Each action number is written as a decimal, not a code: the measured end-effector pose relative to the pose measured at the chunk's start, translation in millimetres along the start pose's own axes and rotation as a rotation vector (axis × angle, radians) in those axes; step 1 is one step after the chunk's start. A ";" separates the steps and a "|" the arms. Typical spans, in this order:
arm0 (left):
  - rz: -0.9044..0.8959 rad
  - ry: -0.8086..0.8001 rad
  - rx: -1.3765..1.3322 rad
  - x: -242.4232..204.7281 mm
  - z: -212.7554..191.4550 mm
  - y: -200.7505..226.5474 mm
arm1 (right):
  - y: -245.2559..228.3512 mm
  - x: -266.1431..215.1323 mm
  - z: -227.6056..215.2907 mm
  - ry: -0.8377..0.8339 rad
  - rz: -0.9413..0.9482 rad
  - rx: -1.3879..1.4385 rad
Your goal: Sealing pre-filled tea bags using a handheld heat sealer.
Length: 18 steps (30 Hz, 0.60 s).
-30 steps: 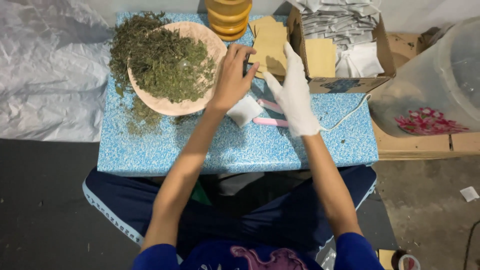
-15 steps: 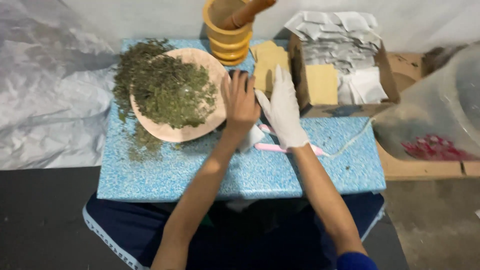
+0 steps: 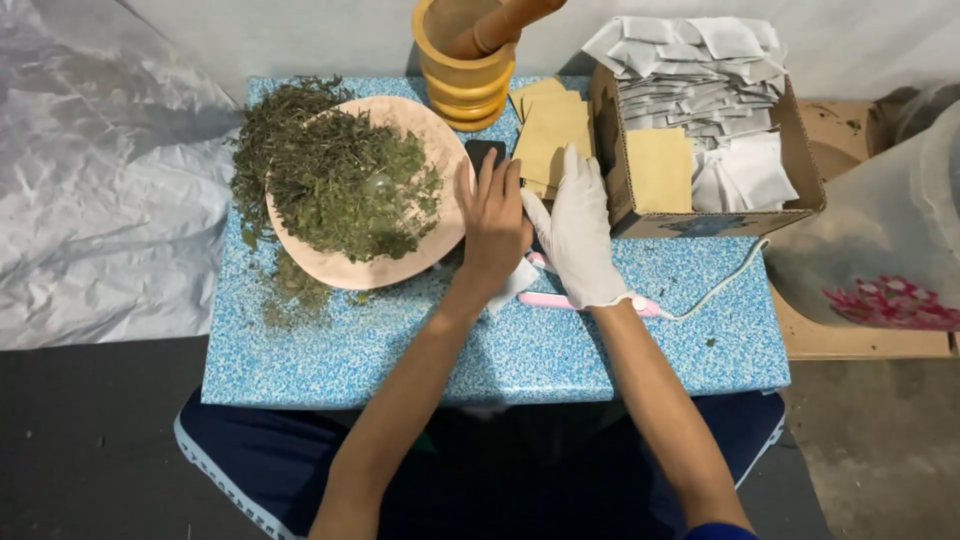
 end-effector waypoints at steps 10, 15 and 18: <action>-0.084 -0.129 -0.126 6.7 -14.9 4.6 | -1.3 -2.9 -3.6 0.035 0.061 0.152; -0.142 -0.204 -0.164 9.0 -18.3 6.2 | -10.0 -2.9 -15.8 0.040 0.069 0.224; -0.186 -0.182 -0.226 11.6 -25.2 9.1 | -21.4 -3.5 -23.2 0.020 0.138 0.214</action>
Point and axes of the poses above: each hand's wrist, its own x-axis towards the middle knuckle, its own z-axis out of the palm, y = z × x, the point moved 2 cm from there along x, towards the middle knuckle, and after that the axes turned 4 degrees about x, right-handed, at the moved point
